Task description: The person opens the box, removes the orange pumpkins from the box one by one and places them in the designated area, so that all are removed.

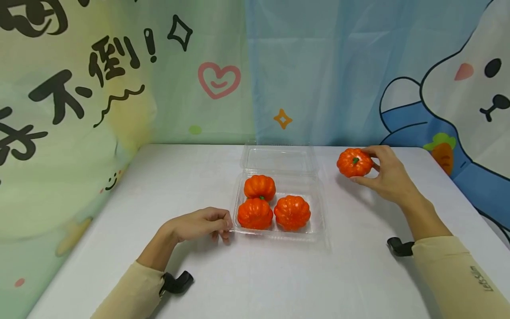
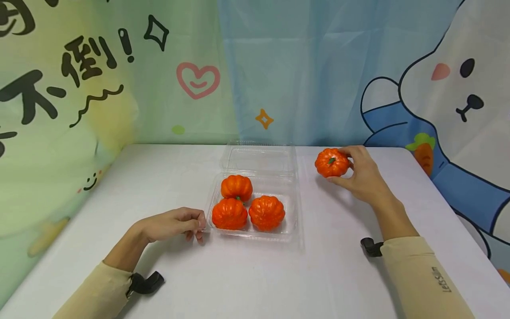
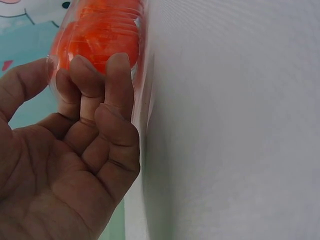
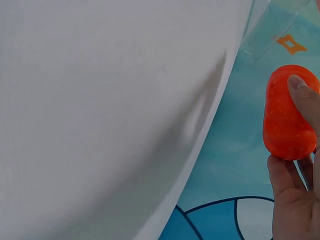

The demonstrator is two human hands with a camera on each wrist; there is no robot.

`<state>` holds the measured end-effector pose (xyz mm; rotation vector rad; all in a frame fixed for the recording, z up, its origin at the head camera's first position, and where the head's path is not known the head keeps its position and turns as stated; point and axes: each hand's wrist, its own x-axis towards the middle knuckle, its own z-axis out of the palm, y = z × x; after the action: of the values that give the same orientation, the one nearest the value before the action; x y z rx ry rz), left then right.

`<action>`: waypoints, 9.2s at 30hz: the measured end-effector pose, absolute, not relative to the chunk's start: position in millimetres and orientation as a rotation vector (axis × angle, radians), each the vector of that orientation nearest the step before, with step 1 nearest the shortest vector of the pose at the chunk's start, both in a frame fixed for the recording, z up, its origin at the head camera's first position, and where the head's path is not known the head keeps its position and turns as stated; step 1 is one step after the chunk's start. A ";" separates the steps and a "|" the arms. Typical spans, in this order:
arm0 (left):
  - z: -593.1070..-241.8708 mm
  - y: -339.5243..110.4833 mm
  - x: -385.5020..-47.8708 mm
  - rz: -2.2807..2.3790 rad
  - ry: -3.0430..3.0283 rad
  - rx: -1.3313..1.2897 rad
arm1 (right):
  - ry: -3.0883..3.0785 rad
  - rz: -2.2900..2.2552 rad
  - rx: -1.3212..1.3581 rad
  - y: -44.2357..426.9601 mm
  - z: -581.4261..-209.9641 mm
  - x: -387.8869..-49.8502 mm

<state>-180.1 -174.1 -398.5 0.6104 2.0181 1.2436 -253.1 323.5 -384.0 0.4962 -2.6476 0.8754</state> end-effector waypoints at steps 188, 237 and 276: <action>-397.8 -173.9 -180.6 1.218 2.020 0.605 | -3.031 0.930 1.272 197.1 -360.8 -196.5; -396.2 -191.9 -177.3 1.259 2.061 0.635 | -2.727 0.860 0.886 271.6 -349.1 -194.8; -396.4 -193.9 -181.5 1.257 2.066 0.661 | -3.069 0.624 0.298 365.9 -372.6 -203.2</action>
<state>-181.5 -193.9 -396.4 0.6609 2.0663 1.2568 -203.2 365.9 -372.6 0.2981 -3.0693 0.6243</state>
